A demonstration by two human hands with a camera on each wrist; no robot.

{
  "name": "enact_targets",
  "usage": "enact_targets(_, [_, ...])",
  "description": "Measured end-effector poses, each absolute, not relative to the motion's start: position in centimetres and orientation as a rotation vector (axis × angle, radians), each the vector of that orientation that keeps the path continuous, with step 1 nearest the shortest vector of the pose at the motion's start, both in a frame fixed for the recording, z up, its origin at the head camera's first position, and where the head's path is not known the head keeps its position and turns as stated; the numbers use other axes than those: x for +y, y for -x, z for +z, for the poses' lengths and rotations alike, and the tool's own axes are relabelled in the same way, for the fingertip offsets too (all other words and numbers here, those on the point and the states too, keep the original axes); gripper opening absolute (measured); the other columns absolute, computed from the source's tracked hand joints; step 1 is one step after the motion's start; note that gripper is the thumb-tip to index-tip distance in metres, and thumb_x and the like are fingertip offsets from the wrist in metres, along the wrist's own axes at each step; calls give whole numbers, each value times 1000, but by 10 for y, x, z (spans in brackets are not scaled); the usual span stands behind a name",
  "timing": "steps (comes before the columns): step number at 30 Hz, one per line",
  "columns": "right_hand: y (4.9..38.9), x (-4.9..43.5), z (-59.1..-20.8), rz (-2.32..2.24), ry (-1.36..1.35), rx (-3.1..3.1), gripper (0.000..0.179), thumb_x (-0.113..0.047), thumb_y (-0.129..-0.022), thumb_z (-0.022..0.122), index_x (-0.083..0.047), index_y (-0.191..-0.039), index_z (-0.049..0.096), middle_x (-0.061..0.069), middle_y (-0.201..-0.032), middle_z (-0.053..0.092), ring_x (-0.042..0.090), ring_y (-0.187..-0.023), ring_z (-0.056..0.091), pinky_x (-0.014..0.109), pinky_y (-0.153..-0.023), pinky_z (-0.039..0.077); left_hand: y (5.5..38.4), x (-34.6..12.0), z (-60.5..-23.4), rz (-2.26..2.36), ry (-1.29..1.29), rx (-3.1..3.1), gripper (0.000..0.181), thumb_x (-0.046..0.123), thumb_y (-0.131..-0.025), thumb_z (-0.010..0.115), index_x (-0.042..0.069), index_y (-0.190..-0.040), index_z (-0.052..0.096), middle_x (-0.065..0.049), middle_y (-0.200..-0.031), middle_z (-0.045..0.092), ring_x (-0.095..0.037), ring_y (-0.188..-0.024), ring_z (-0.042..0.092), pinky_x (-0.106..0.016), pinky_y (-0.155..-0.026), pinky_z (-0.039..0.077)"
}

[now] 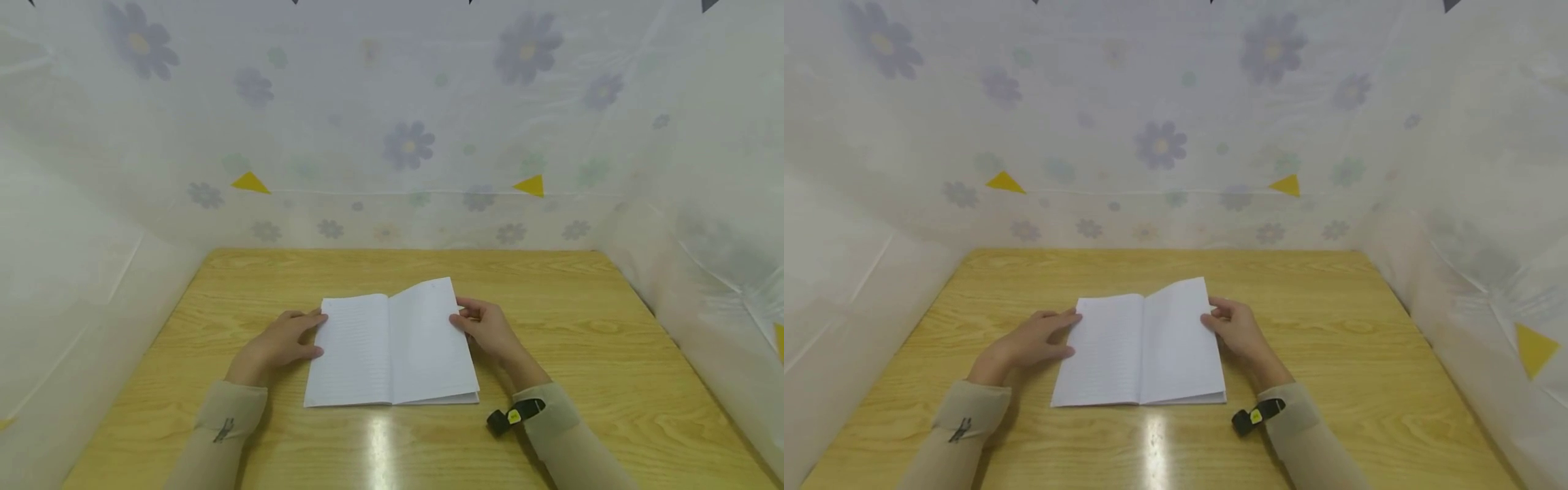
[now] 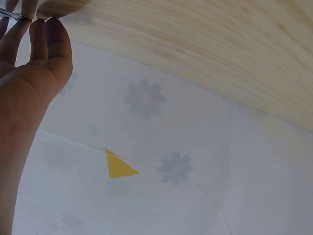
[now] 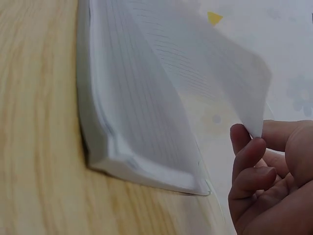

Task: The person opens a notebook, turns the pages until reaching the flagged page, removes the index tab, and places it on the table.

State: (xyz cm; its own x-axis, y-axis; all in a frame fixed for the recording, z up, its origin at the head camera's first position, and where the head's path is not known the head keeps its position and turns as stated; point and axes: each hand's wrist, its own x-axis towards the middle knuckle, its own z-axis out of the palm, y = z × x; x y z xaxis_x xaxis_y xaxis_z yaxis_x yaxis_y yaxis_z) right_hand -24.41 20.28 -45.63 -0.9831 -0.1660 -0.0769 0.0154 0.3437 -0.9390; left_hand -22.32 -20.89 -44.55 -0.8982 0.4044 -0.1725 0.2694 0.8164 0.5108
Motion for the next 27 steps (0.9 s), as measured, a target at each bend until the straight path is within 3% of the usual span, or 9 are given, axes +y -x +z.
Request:
enact_targets(4, [244,201,-455,-1738,151,2418,49,-18,-96,68,-1,-139,54,11,-100,68,19,-81,63,29,-64,54,223,-209,-445,702,-520,2729,69,29,-92,72,12,-151,42,-13,-158,32,-44,-139,28,-63,-107,30])
enact_targets(11, [242,195,-452,-1763,128,2378,45,-21,-96,68,0,-135,57,9,-92,67,17,-69,54,28,-56,48,222,-208,-443,703,-536,2727,68,28,-92,72,10,-150,43,-14,-158,31,-45,-139,28,-64,-107,30])
enact_targets(27, [239,179,-448,-1853,149,2284,41,-15,-98,64,0,-136,57,8,-84,63,13,-61,49,20,-47,35,220,-207,-442,678,-542,2735,68,28,-93,71,11,-151,41,-12,-159,30,-44,-139,27,-63,-107,31])
